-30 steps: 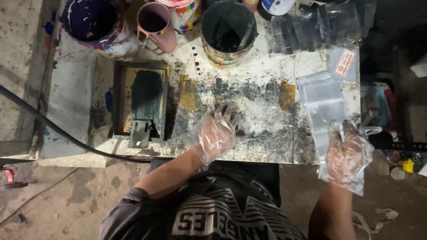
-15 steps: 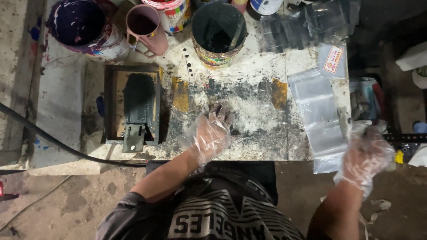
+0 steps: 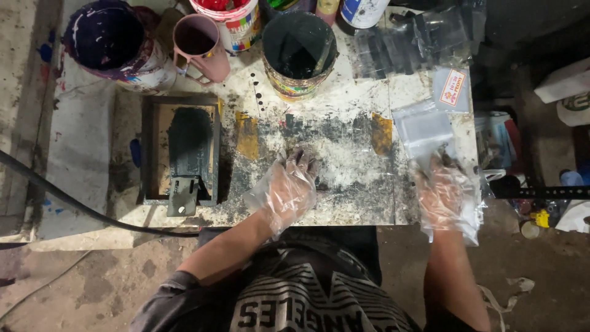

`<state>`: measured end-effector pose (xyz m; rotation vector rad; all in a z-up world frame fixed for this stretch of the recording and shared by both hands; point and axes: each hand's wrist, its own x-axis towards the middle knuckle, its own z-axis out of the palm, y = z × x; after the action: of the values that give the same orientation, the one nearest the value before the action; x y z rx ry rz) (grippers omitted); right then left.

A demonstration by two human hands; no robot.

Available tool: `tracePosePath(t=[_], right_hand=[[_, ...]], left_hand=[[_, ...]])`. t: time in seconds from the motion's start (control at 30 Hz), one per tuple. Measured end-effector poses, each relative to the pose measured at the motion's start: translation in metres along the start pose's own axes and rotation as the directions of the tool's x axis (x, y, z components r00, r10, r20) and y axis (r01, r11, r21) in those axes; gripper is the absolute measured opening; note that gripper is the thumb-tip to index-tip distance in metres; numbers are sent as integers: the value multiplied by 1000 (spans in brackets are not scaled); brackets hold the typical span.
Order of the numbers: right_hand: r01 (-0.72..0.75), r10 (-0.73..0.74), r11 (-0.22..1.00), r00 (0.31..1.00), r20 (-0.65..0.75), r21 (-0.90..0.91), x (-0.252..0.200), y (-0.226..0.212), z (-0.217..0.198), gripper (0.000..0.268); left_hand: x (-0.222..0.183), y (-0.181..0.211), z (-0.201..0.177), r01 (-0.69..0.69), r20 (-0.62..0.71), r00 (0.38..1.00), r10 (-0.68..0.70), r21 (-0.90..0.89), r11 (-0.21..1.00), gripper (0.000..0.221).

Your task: Manually screen printing logos onto small plastic bags using a screen frame and a squeegee on a workbench.

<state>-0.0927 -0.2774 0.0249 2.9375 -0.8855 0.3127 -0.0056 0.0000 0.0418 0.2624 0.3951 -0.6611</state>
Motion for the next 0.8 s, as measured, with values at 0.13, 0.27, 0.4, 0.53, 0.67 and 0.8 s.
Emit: tracePosePath(t=[0.13,0.27,0.4,0.53,0.67,0.8], right_hand=[[-124,-86,852,925,-370,-509,21,34,42,50],[-787,-726,-68,461,-510,-614,55,70,84,40],[-940,-888,-8,163,-430,-341,74,19,-2,38],[-868,-783,-366,482,-392,-336,65,69,63,60],[-538,-646,214,548,-532,-815,48,190,231,50],[103,-110,993,983,-145,-55,66,182,189,25]], left_hand=[[-12,-1,31,-19,-120,993,6,-106,994,49],[41,-15,-54,21,353,935,13,-93,995,66],[31,-8,-58,-443,867,441,234,-17,897,91],[46,-13,-96,-360,824,531,197,9,933,97],[48,-16,-99,-214,637,747,190,-40,976,85],[71,-27,-110,-297,491,817,302,-90,951,65]])
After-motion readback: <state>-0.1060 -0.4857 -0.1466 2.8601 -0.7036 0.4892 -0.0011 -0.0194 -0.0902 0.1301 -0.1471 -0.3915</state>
